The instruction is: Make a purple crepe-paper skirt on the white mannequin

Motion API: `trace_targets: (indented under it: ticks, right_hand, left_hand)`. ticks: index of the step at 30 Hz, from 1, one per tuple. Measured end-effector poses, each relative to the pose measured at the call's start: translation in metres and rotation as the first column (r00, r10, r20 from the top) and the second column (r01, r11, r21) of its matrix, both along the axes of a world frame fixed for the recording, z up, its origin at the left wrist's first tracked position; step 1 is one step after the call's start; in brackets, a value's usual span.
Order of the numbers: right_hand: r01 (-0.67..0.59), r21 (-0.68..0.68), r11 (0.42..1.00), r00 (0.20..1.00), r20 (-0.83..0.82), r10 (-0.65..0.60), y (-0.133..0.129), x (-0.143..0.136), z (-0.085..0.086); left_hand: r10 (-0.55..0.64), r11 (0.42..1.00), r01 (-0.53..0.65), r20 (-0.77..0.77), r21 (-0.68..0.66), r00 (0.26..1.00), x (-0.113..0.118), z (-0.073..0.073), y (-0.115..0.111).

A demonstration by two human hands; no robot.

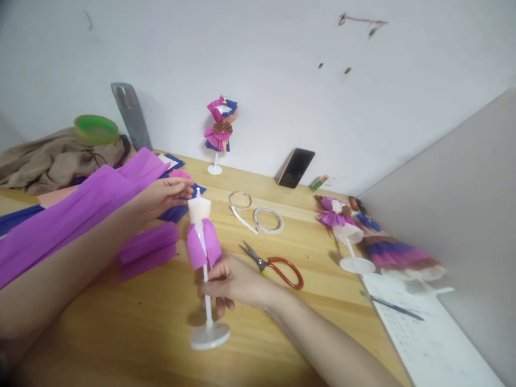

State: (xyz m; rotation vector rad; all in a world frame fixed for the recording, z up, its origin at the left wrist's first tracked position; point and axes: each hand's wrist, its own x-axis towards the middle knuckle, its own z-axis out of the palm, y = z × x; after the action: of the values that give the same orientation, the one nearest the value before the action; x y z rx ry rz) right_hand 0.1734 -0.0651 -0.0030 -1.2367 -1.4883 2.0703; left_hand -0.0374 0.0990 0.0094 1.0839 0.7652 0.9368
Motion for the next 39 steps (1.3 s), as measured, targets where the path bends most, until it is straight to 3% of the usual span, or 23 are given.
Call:
trace_targets:
  ticks: [5,11,15,17,19,21,24,26,29,32,39]
  right_hand:
    - [0.111,-0.059,0.992,0.991,0.080,-0.106,-0.011,0.002,-0.018]
    - [0.097,-0.066,0.993,0.991,0.104,-0.090,-0.012,0.005,-0.024]
    - [-0.052,-0.017,0.998,0.957,0.286,0.055,-0.014,0.020,-0.003]
    - [-0.152,0.114,0.982,0.908,0.407,0.094,-0.014,0.029,0.017]
    - [-0.136,0.382,0.914,0.906,0.420,-0.041,-0.010,0.035,0.036]
    - [-0.064,0.616,0.785,0.907,0.363,-0.211,0.000,0.036,0.047]
    - [-0.149,0.840,0.521,0.892,0.342,-0.296,0.027,0.030,0.040]
    - [-0.225,0.883,0.411,0.868,0.374,-0.327,0.048,0.027,0.025]
    - [-0.325,0.879,0.349,0.808,0.450,-0.381,0.072,0.026,0.001]
    - [-0.350,0.884,0.311,0.800,0.455,-0.393,0.081,0.028,-0.013]
    - [-0.288,0.912,0.292,0.819,0.393,-0.419,0.081,0.030,-0.017]
  left_hand:
    - [0.035,0.998,-0.024,-0.171,0.066,0.985,-0.007,-0.003,0.000]
    - [-0.023,0.965,0.122,-0.392,0.231,0.920,0.003,-0.011,-0.005]
    - [-0.021,0.897,0.235,-0.494,0.374,0.869,0.010,-0.019,-0.004]
    - [-0.006,0.852,0.282,-0.531,0.441,0.848,0.012,-0.022,-0.005]
    - [0.020,0.808,0.316,-0.558,0.498,0.830,0.014,-0.022,-0.008]
    - [0.048,0.768,0.341,-0.579,0.543,0.814,0.016,-0.022,-0.011]
    - [0.086,0.722,0.374,-0.612,0.582,0.786,0.023,-0.022,-0.015]
    - [0.113,0.704,0.388,-0.633,0.594,0.766,0.027,-0.023,-0.018]
    - [0.164,0.698,0.384,-0.657,0.604,0.736,0.032,-0.027,-0.022]
    - [0.210,0.700,0.365,-0.665,0.614,0.717,0.035,-0.032,-0.026]
    - [0.290,0.723,0.266,-0.630,0.638,0.721,0.038,-0.041,-0.025]
